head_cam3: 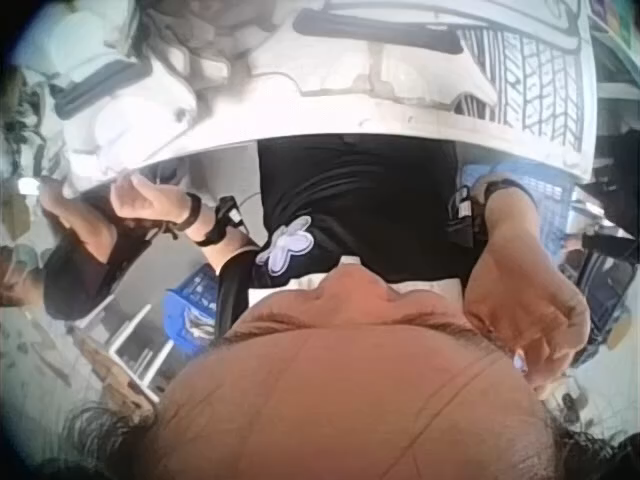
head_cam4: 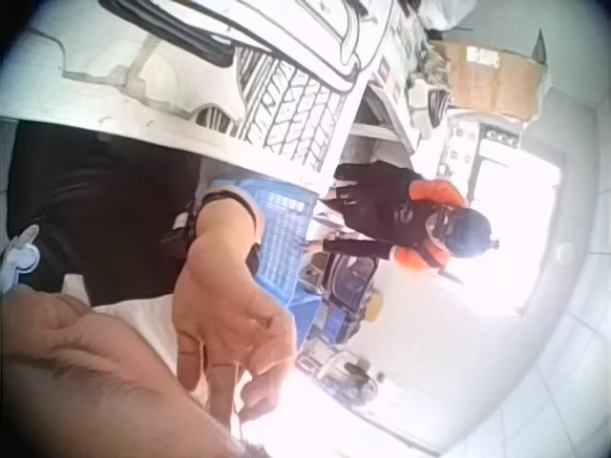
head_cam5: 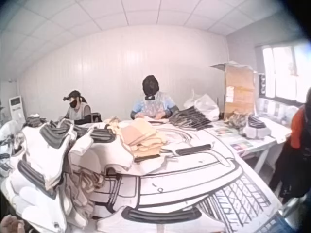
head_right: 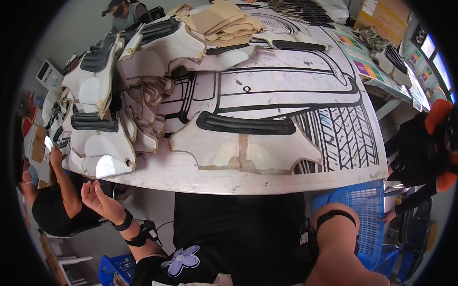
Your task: The recorder is sorting and arranging various cut shoe upper components and foam inserts on a large work table.
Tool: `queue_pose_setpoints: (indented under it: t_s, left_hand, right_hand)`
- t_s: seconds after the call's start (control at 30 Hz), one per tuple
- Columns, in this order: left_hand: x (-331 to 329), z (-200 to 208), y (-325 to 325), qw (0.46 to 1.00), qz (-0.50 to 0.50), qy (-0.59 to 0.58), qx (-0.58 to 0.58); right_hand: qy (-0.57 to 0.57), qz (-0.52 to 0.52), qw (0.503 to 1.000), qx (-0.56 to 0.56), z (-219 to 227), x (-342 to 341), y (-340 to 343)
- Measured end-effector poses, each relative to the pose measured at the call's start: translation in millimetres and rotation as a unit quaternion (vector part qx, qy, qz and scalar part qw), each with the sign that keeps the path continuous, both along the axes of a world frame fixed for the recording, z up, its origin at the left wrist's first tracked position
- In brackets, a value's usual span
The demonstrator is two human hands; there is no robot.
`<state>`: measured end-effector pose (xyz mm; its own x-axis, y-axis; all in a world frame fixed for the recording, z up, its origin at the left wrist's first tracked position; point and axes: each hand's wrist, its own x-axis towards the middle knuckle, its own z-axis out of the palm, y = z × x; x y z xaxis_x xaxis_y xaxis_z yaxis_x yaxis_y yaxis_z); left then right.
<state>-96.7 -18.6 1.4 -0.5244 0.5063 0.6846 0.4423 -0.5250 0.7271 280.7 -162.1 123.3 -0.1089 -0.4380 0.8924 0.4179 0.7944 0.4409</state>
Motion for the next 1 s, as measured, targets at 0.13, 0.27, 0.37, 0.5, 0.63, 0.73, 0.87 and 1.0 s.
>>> queue_pose_setpoints:
  t_s: [0.13, 0.27, 0.37, 0.5, 0.63, 0.73, 0.87, 1.0]
  left_hand:
    - [2.0, 1.7, 1.3, 1.0, 0.011, -0.011, 0.021]
    - [-2.1, 0.2, 3.7, 0.999, 0.024, -0.014, 0.043]
    - [-15.5, 2.3, 13.6, 0.998, 0.036, -0.025, 0.048]
    - [-79.3, -12.8, 46.0, 0.996, 0.089, 0.007, 0.004]
    - [-170.6, -45.7, 96.2, 0.972, 0.204, 0.086, -0.075]
    - [-209.2, -29.4, 98.8, 0.94, 0.27, 0.127, -0.164]
    - [-240.9, -18.8, 124.7, 0.939, 0.21, 0.188, -0.196]
    - [-268.3, -15.7, 152.1, 0.898, 0.245, 0.274, -0.24]
  right_hand:
    - [0.034, -0.001, 0.998, 0.049, -0.8, 10.9, 0.5]
    - [0.15, 0.224, 0.961, 0.064, -11.3, 29.6, 10.0]
    - [0.088, -0.165, 0.951, -0.247, -22.6, 81.9, 33.3]
    - [0.014, -0.393, 0.738, -0.549, -33.9, 130.2, 89.2]
    - [-0.077, -0.522, 0.591, -0.61, -91.7, 226.6, 80.0]
    - [-0.004, -0.472, 0.519, -0.713, -108.9, 244.1, 53.1]
    - [0.109, -0.36, 0.506, -0.776, -128.9, 250.5, 41.2]
    - [0.049, -0.424, 0.498, -0.755, -137.4, 234.7, 29.6]
